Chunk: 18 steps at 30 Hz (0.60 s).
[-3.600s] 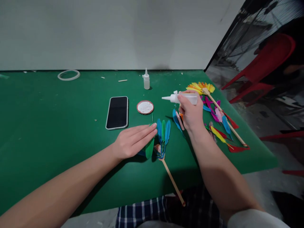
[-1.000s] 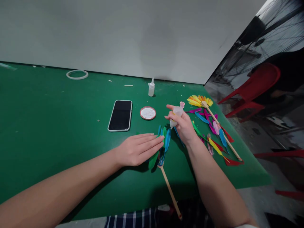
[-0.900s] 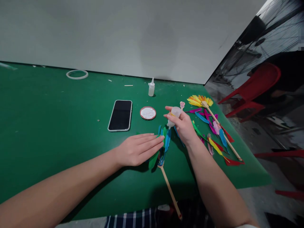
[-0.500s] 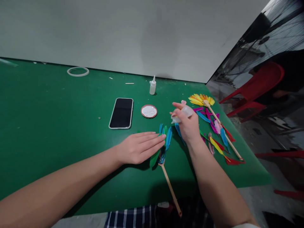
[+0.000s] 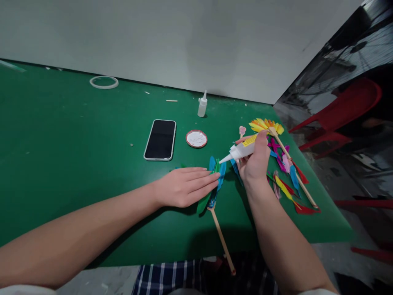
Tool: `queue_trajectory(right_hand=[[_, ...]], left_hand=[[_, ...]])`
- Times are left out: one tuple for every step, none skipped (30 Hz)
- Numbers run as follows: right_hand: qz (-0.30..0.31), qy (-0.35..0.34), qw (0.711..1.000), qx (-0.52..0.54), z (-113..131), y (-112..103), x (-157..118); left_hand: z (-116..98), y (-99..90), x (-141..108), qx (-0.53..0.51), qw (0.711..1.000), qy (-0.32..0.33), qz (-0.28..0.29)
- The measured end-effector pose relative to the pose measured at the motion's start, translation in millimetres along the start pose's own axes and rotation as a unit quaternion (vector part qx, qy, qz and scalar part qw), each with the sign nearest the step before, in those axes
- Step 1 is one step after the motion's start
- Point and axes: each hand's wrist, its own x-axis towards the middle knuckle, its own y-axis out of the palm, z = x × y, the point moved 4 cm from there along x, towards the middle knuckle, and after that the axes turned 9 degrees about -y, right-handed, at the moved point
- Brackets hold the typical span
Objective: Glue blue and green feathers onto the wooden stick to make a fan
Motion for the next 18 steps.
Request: queue_trajectory(right_hand=[[-0.001,-0.001,1.000,0.002,-0.1,0.2,0.0],[0.000,-0.002,1.000,0.003,0.0,0.4,0.1],[0.002,-0.002,1.000,0.004,0.1,0.5,0.2],[0.007,-0.001,1.000,0.005,0.1,0.7,0.2],[0.011,0.002,1.000,0.006,0.1,0.9,0.1],[0.013,0.005,1.000,0.008,0.0,0.9,-0.1],[0.013,0.008,1.000,0.012,-0.2,0.9,-0.4],[0.013,0.010,1.000,0.016,-0.4,0.9,-0.7],[0.013,0.011,1.000,0.020,-0.5,0.9,-1.0],[0.015,0.010,1.000,0.024,-0.5,1.1,-1.2],[0.018,0.007,0.999,0.026,-0.4,1.4,-1.4],[0.022,0.005,0.999,0.027,-0.3,1.9,-1.5],[0.024,0.004,0.999,0.027,-0.3,2.2,-1.6],[0.024,0.005,0.999,0.027,-0.4,2.4,-1.6],[0.022,0.008,0.999,0.027,-0.7,2.5,-1.7],[0.019,0.013,0.999,0.029,-1.1,2.6,-1.8],[0.017,0.017,0.999,0.031,-1.5,2.7,-2.0],[0.016,0.020,0.999,0.034,-1.7,2.9,-2.2]], left_hand=[[-0.2,-0.2,0.4,0.000,1.000,0.002,0.000],[-0.3,-0.2,0.6,0.002,1.000,0.004,0.002],[-0.5,-0.1,0.8,0.005,1.000,0.006,0.004],[-0.6,0.1,0.8,0.008,1.000,0.007,0.007],[-0.7,0.3,0.7,0.012,1.000,0.009,0.009],[-0.9,0.4,0.7,0.016,1.000,0.010,0.009],[-1.0,0.4,0.7,0.019,1.000,0.010,0.009],[-1.1,0.3,0.8,0.021,1.000,0.010,0.008],[-1.2,0.1,1.0,0.022,1.000,0.011,0.007],[-1.3,0.0,1.2,0.023,1.000,0.011,0.007],[-1.3,-0.2,1.4,0.023,1.000,0.011,0.006],[-1.4,-0.3,1.6,0.023,1.000,0.011,0.005],[-1.4,-0.4,1.8,0.023,1.000,0.011,0.005],[-1.3,-0.3,1.8,0.023,1.000,0.012,0.006],[-1.2,-0.1,1.7,0.023,1.000,0.012,0.006],[-1.0,0.2,1.5,0.023,1.000,0.011,0.007],[-0.8,0.5,1.1,0.024,1.000,0.010,0.006],[-0.7,0.8,0.7,0.024,1.000,0.009,0.006]])
